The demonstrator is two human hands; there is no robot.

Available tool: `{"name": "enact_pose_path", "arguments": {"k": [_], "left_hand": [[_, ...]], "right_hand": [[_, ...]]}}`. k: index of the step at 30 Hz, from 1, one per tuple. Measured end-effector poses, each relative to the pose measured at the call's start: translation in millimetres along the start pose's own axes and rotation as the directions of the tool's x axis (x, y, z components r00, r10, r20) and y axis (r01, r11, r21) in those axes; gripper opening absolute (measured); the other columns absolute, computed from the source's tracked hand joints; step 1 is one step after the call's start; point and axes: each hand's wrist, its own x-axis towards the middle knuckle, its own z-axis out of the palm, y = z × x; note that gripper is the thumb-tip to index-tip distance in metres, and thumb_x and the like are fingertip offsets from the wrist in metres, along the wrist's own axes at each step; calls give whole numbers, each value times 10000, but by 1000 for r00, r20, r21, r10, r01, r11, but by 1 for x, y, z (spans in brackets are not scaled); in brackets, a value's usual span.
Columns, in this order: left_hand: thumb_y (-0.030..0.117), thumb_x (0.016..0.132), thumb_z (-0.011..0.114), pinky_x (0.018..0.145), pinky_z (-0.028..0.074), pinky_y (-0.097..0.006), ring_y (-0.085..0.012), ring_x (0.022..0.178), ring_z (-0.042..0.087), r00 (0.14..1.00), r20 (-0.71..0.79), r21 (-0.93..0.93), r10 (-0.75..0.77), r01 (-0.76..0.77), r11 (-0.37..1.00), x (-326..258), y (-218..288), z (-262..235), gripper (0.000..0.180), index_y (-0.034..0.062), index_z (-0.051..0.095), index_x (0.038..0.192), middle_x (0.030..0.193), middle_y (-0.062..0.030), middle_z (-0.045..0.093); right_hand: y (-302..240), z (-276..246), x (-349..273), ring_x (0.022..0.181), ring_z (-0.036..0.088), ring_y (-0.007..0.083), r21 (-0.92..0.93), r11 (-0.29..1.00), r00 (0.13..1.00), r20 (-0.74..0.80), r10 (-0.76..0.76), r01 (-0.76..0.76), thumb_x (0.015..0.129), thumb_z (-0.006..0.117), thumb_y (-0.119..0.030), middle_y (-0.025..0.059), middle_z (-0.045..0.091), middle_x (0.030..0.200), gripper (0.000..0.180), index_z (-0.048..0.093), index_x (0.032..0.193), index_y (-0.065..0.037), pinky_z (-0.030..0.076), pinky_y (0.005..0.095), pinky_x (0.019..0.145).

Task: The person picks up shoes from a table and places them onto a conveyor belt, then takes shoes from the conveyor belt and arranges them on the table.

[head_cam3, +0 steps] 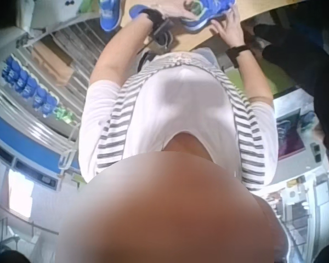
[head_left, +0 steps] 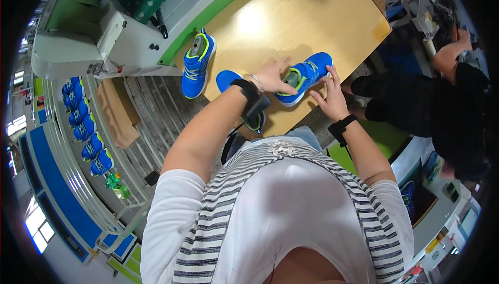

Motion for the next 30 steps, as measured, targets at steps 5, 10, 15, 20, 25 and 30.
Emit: {"name": "enact_pose_path", "arguments": {"k": [5, 10, 15, 20, 25, 30], "left_hand": [[273, 704, 756, 990, 447, -399, -359, 1105, 579, 927, -327, -113, 183, -230, 967, 8, 9, 75, 900, -49, 329, 1428, 1226, -266, 548], [221, 884, 607, 802, 523, -300, -185, 881, 643, 990, -133, -846, -45, -90, 526, -25, 17, -34, 398, -36, 559, 1183, 1023, -114, 661], [170, 895, 602, 896, 463, -300, -191, 1023, 607, 668, -744, -330, 20, -393, 858, -105, 72, -132, 384, -50, 539, 1204, 1163, -138, 628], [222, 894, 588, 913, 455, -338, -277, 1071, 563, 227, -973, -117, -36, -354, 928, -123, 72, -213, 558, -89, 373, 1304, 1217, -210, 515], [260, 806, 657, 1122, 316, -399, -449, 1347, 340, 37, -971, -239, -236, -134, 962, -95, 30, -253, 923, -100, 137, 1477, 1513, -289, 182], [302, 824, 660, 1109, 333, -464, -487, 1314, 365, -5, -971, -240, -240, -5, 971, -81, 38, -283, 860, -115, 220, 1434, 1517, -290, 207]], "right_hand": [[-14, -7, -13, 1406, 295, 433, 75, 994, 996, 34, 81, -84, 834, 686, -107, 261, 242, 1535, 442, 509, 1230, -23, 358, 441, 1097], [-62, -1, 8, 1158, 531, 333, 185, 966, 984, 34, 177, -180, 865, 654, -94, 191, 506, 1267, 360, 562, 1207, -30, 444, 400, 976], [-121, 34, 37, 1211, 506, 328, 363, 931, 951, 273, -146, 39, 825, 751, -229, 203, 491, 1314, 584, 500, 1303, -6, 430, 387, 1007], [-151, 95, 31, 1380, 315, 429, 341, 940, 865, 463, -194, 28, 717, 830, -290, 306, 333, 1466, 958, 289, 1461, -23, 322, 446, 1125], [-140, 72, 44, 1269, 471, 373, 567, 820, 891, 410, -194, -82, 802, 707, -165, 284, 480, 1314, 766, 314, 1451, -60, 394, 414, 1050], [-154, -9, 95, 1084, 562, 263, 636, 709, 926, 371, 66, -305, 850, 649, -121, 187, 571, 1141, 583, 399, 1375, -99, 449, 350, 950]]}}
